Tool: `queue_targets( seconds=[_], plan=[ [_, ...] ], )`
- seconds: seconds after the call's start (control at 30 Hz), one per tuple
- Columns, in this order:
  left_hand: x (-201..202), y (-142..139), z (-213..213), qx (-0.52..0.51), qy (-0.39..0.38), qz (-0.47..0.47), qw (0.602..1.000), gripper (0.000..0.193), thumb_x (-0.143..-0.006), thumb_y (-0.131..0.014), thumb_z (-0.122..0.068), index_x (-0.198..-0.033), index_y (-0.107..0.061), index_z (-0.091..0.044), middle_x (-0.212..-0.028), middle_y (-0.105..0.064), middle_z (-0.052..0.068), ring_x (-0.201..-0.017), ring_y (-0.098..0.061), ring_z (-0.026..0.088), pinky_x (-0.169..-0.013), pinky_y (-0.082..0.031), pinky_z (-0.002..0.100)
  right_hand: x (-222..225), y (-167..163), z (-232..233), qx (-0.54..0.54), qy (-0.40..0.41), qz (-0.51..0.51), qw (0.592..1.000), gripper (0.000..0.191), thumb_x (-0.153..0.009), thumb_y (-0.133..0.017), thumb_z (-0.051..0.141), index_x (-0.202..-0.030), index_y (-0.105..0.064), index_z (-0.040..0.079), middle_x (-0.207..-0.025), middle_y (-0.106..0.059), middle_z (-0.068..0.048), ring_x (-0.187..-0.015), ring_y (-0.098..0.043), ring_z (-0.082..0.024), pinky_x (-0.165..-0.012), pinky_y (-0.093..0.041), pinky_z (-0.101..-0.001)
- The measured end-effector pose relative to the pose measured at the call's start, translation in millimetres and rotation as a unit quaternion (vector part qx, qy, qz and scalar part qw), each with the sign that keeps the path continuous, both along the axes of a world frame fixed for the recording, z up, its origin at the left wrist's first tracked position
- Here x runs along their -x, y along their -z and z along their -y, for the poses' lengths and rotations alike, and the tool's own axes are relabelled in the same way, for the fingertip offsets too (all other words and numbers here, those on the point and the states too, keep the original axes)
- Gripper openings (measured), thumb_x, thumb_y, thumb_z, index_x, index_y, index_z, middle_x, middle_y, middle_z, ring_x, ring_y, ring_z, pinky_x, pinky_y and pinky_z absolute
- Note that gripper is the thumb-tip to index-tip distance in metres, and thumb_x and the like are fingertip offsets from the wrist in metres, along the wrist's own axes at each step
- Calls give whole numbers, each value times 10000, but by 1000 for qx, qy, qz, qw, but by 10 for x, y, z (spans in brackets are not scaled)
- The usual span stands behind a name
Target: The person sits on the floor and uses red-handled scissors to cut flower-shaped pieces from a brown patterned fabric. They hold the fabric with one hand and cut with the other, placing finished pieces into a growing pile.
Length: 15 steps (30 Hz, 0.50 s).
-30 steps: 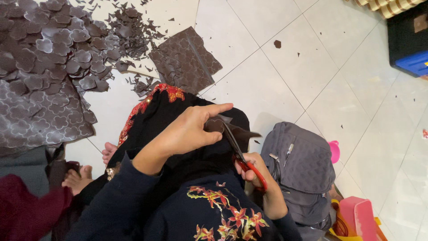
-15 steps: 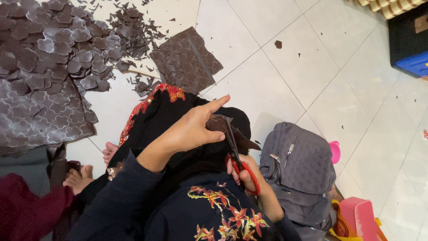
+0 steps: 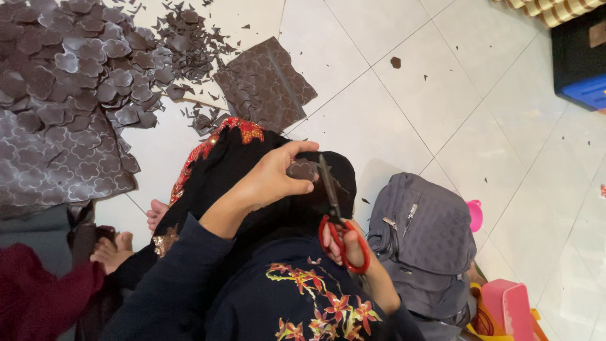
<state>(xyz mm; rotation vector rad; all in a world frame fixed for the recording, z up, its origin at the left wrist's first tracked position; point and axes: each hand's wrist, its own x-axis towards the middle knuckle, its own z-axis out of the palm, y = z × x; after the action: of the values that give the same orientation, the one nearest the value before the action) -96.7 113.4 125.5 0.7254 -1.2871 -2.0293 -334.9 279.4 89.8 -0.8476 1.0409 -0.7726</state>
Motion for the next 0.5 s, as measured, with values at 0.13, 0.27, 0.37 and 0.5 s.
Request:
queue_targets(
  seconds=[0.13, 0.27, 0.37, 0.5],
  plan=[
    [14, 128, -6, -46, -23, 2, 999, 446, -805, -716, 49, -1194, -512, -27, -1048, -770, 122, -893, -685, 110, -771, -542, 276, 48, -80, 37, 19, 1, 32, 999, 924, -778, -577, 884, -978, -589, -18, -638, -459, 18, -492, -422, -85, -448, -339, -230],
    [47, 209, -34, -6, -53, -12, 999, 311, -868, -697, 22, -1137, -545, -10, -1091, -767, 83, -936, -663, 88, -772, -532, 247, 61, -193, 67, 36, -13, -58, 998, 915, -802, -543, 882, -1036, -594, -1, -681, -476, 19, -560, -462, -74, -489, -364, -220],
    [28, 207, -69, 44, -65, 34, 996, 240, -881, -723, 13, -1106, -643, -1, -1042, -745, 75, -936, -675, 92, -805, -556, 225, 66, -210, 79, 63, -20, -104, 992, 921, -802, -526, 886, -1038, -610, 0, -681, -504, 15, -550, -488, -80, -485, -370, -217],
    [64, 133, -140, 14, -79, 3, 997, 325, -844, -753, 13, -1145, -635, -18, -993, -686, 47, -882, -644, 89, -753, -554, 236, 87, -127, 66, 92, -6, -126, 988, 857, -815, -602, 827, -1071, -632, 9, -715, -512, 24, -593, -497, -68, -521, -391, -210]
  ],
)
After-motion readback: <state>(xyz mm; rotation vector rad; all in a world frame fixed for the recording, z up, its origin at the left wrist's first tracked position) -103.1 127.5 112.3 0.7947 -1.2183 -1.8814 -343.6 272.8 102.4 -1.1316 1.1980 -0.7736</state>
